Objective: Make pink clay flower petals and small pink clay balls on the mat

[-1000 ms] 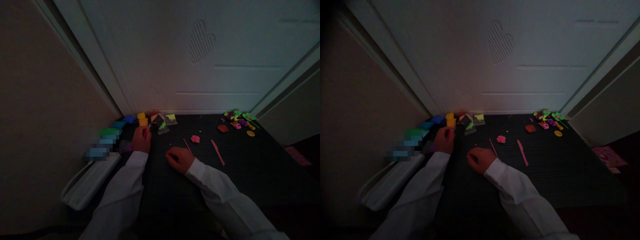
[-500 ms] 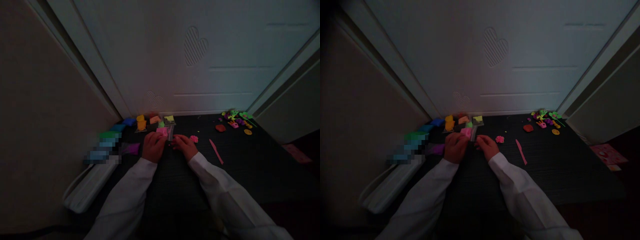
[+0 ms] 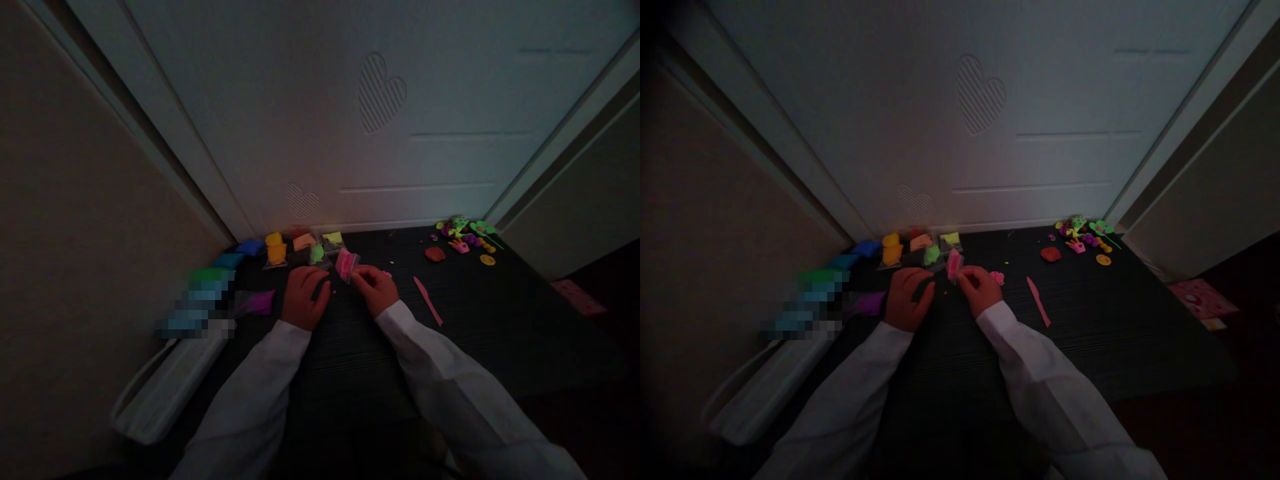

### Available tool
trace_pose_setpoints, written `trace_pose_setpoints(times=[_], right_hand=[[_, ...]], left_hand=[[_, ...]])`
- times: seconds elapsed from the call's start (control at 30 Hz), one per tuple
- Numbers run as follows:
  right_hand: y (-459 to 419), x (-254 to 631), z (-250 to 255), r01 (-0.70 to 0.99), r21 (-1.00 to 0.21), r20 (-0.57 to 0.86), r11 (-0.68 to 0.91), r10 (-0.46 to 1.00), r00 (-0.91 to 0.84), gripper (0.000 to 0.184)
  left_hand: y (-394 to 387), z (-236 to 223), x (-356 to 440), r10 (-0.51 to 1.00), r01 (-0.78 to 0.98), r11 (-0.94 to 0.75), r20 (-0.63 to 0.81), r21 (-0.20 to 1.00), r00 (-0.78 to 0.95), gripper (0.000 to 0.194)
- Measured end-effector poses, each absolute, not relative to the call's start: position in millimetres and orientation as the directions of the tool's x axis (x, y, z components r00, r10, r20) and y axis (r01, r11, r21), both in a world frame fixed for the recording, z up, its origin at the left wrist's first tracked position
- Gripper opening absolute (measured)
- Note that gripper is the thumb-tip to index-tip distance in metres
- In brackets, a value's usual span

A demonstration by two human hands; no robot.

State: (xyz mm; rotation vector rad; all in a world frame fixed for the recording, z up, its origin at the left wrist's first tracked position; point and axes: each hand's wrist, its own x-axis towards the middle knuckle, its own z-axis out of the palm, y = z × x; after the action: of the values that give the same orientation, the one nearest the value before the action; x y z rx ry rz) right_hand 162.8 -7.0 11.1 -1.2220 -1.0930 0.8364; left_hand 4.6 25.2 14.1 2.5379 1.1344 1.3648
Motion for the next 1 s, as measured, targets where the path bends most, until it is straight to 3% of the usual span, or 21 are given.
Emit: trace_pose_setpoints(times=[0.1,0.2,0.33,0.47,0.63,1.0], right_hand=[[-11.6,162.1,13.7,0.319,-0.894,0.392,0.316,0.895,0.214,0.008],[-14.0,159.7,13.2,0.568,-0.714,0.533,0.410,0.844,0.061,0.010],[-13.1,158.8,9.9,0.633,-0.638,0.560,0.438,0.829,-0.010,0.010],[-12.0,159.8,7.3,0.637,-0.611,0.574,0.470,0.817,-0.053,0.008],[-12.4,160.1,5.8,0.648,-0.606,0.551,0.461,0.831,-0.075,0.008],[-12.4,158.5,9.0,0.581,-0.676,0.541,0.454,0.841,-0.028,0.005]], left_hand=[[22.8,12.2,7.6,0.731,0.478,-0.679,0.576,0.557,0.366,0.017],[19.5,9.4,13.7,0.852,0.343,-0.495,0.370,0.798,0.370,0.019],[18.8,9.4,20.1,0.927,0.145,-0.251,0.195,0.957,0.319,0.023],[19.7,13.2,21.5,0.939,0.042,-0.146,0.125,0.988,0.321,0.026],[17.1,18.4,21.5,0.947,0.070,-0.101,0.074,0.992,0.314,0.027],[20.2,21.5,15.5,0.942,0.168,-0.163,0.103,0.972,0.319,0.023]])
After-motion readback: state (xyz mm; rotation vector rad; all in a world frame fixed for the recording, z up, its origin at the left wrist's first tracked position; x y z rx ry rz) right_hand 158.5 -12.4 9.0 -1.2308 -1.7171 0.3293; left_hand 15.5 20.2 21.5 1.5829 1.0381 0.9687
